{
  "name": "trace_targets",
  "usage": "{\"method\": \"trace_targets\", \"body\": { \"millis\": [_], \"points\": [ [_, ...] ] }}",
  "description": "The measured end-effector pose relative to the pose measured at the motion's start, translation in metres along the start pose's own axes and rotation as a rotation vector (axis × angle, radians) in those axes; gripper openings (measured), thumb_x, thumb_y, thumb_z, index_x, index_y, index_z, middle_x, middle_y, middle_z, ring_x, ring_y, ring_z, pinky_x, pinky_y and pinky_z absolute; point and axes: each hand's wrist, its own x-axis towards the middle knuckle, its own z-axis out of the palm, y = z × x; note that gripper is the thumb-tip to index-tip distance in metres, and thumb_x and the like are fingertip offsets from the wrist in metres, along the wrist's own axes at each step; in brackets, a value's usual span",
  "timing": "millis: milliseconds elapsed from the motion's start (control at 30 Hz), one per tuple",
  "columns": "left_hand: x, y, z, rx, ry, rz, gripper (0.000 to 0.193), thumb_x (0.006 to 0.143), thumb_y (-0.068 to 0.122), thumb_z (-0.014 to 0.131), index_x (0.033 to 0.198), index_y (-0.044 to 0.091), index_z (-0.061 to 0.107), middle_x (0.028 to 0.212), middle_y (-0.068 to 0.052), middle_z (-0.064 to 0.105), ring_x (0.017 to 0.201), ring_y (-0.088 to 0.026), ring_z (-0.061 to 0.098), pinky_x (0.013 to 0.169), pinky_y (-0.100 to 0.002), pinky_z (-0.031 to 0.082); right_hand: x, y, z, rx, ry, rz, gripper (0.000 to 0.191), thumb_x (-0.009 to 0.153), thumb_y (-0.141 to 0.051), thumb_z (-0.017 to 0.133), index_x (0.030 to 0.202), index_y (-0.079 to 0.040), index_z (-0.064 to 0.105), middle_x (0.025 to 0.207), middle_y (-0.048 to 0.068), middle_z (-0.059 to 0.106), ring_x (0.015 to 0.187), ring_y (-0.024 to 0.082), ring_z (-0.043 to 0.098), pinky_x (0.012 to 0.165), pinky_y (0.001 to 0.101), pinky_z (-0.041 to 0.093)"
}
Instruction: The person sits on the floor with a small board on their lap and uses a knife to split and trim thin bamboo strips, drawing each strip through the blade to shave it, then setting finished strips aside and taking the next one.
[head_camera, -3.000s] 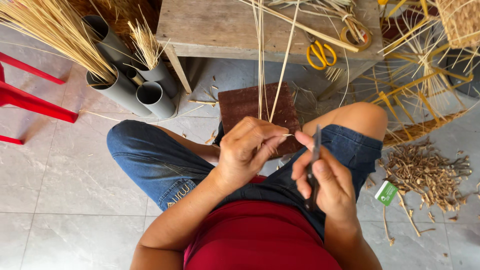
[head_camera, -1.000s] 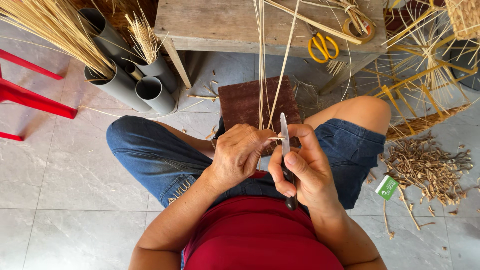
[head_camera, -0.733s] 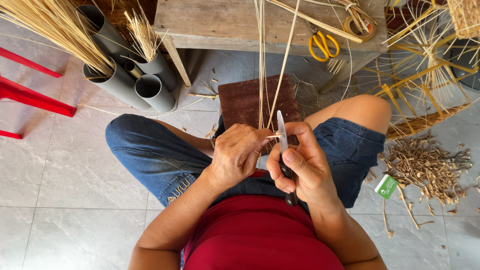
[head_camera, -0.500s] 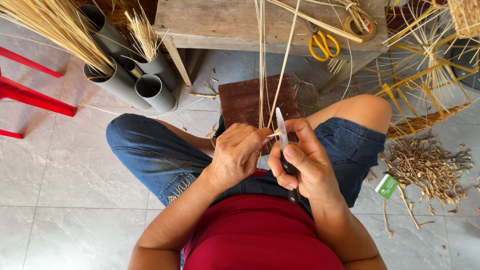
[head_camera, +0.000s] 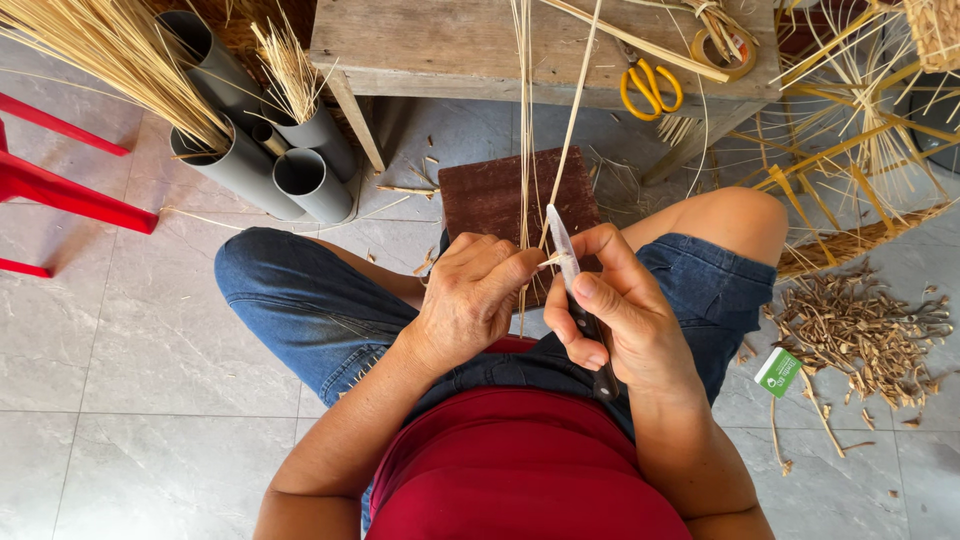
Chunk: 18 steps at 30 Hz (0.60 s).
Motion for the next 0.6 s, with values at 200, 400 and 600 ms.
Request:
{"method": "trace_targets", "body": {
  "millis": [200,400,600],
  "points": [
    [0.003,-0.002,-0.007,0.076,-0.015,0.018,0.039,0.075,-0.003,0.069,0.112,0.007,0.063,0.081,-0.004,0.053,0.078,-0.024,0.058,0.074,-0.038,0.043,0.002,-0.006,0.001,-0.065,0.010,0.018,0.027,0.109,-0.024,0.053,0.125,-0.005,0.044,0.073,0.012,0.056,0.047,0.006,0.038,0.040,0.0194,0.032],
    [0.002,0.001,-0.004,-0.074,-0.064,-0.063,0.022,0.091,0.000,0.070,0.111,0.005,0.064,0.079,-0.006,0.052,0.075,-0.025,0.058,0.071,-0.039,0.043,0.005,-0.003,0.011,-0.158,0.044,-0.062,0.026,0.110,-0.025,0.052,0.125,-0.004,0.045,0.072,0.010,0.055,0.048,0.006,0.038,0.042,0.0195,0.033],
    [-0.005,0.001,0.010,-0.261,0.043,-0.135,0.009,0.101,0.001,0.064,0.110,0.003,0.063,0.082,-0.009,0.056,0.073,-0.027,0.058,0.068,-0.039,0.048,0.004,0.003,0.007,-0.031,-0.016,-0.063,0.030,0.109,-0.025,0.053,0.130,-0.005,0.044,0.076,0.015,0.060,0.046,0.008,0.040,0.042,0.0207,0.034]
  ]
}}
